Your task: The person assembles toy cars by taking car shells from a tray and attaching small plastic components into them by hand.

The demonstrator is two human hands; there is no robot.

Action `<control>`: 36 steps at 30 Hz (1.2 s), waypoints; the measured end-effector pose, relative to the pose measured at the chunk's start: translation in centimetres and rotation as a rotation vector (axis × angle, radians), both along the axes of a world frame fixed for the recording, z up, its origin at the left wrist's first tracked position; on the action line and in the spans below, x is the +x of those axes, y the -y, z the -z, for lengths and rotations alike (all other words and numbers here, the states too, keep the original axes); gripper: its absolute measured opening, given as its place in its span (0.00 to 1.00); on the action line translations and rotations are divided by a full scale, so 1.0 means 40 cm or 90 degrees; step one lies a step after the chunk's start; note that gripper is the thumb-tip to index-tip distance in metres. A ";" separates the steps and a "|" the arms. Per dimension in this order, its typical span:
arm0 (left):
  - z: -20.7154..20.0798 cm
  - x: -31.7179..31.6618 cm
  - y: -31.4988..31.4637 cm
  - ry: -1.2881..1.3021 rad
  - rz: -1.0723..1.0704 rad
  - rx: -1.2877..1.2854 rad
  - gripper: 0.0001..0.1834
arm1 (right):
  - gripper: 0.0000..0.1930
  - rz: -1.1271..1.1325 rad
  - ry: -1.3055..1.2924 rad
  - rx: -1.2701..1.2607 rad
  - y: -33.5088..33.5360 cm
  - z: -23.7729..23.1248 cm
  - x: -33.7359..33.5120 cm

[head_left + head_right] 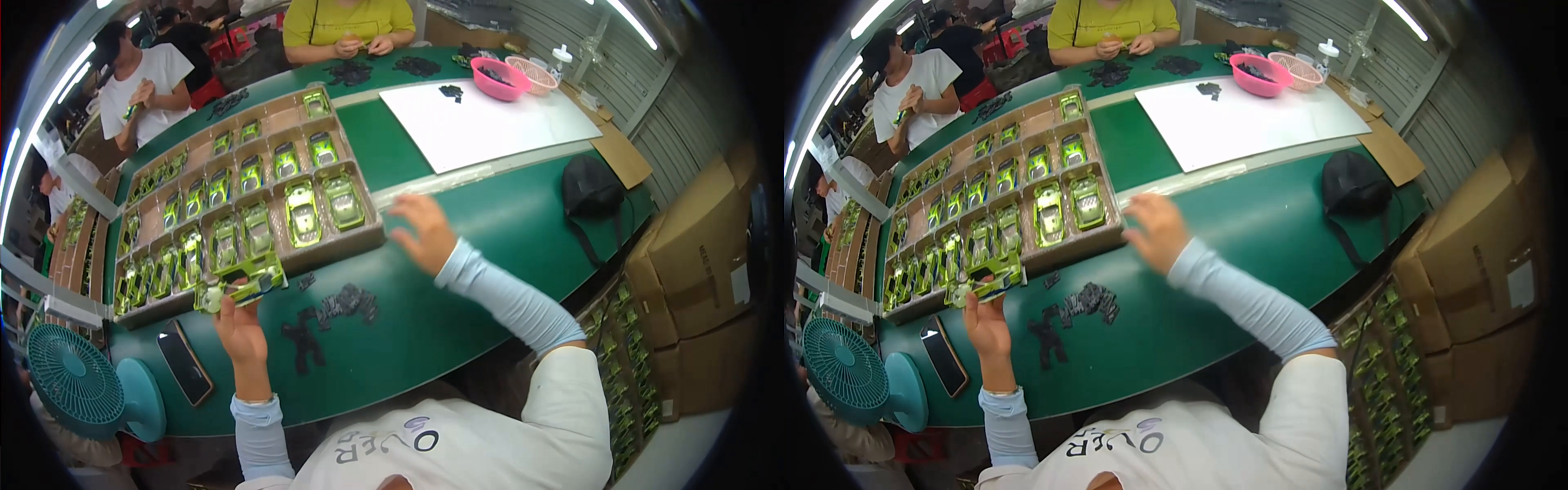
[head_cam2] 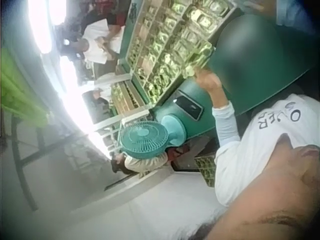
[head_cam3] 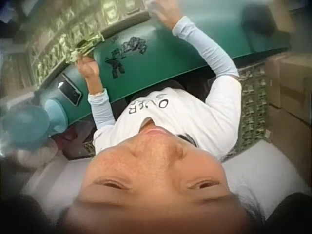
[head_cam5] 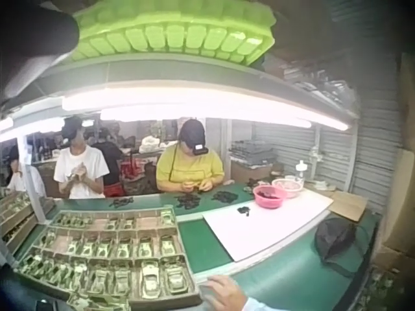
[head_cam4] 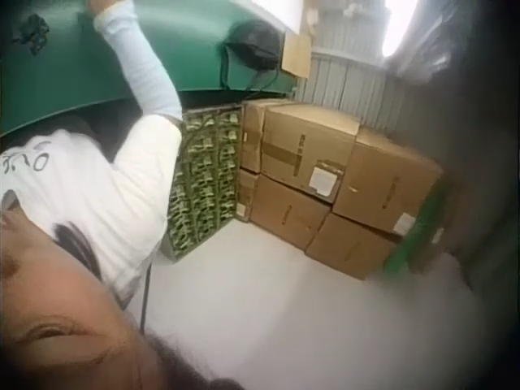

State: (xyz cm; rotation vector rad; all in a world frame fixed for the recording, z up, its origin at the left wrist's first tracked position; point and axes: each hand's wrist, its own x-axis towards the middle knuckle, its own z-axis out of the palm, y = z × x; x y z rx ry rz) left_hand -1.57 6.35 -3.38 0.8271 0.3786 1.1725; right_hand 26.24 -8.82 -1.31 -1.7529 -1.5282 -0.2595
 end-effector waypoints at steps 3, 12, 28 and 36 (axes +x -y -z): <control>-0.004 0.001 0.005 0.017 0.020 -0.045 0.19 | 0.18 0.172 -0.049 -0.030 -0.029 0.022 0.301; 0.017 -0.015 0.031 0.061 0.055 -0.095 0.21 | 0.29 0.585 -0.051 -0.297 -0.241 0.070 0.792; 0.086 -0.062 -0.024 0.010 0.056 -0.035 0.28 | 0.24 0.538 -0.035 -0.457 -0.379 0.102 0.960; 0.066 -0.044 -0.020 0.013 0.129 0.001 0.26 | 0.31 0.582 -0.020 -0.385 -0.324 0.076 0.923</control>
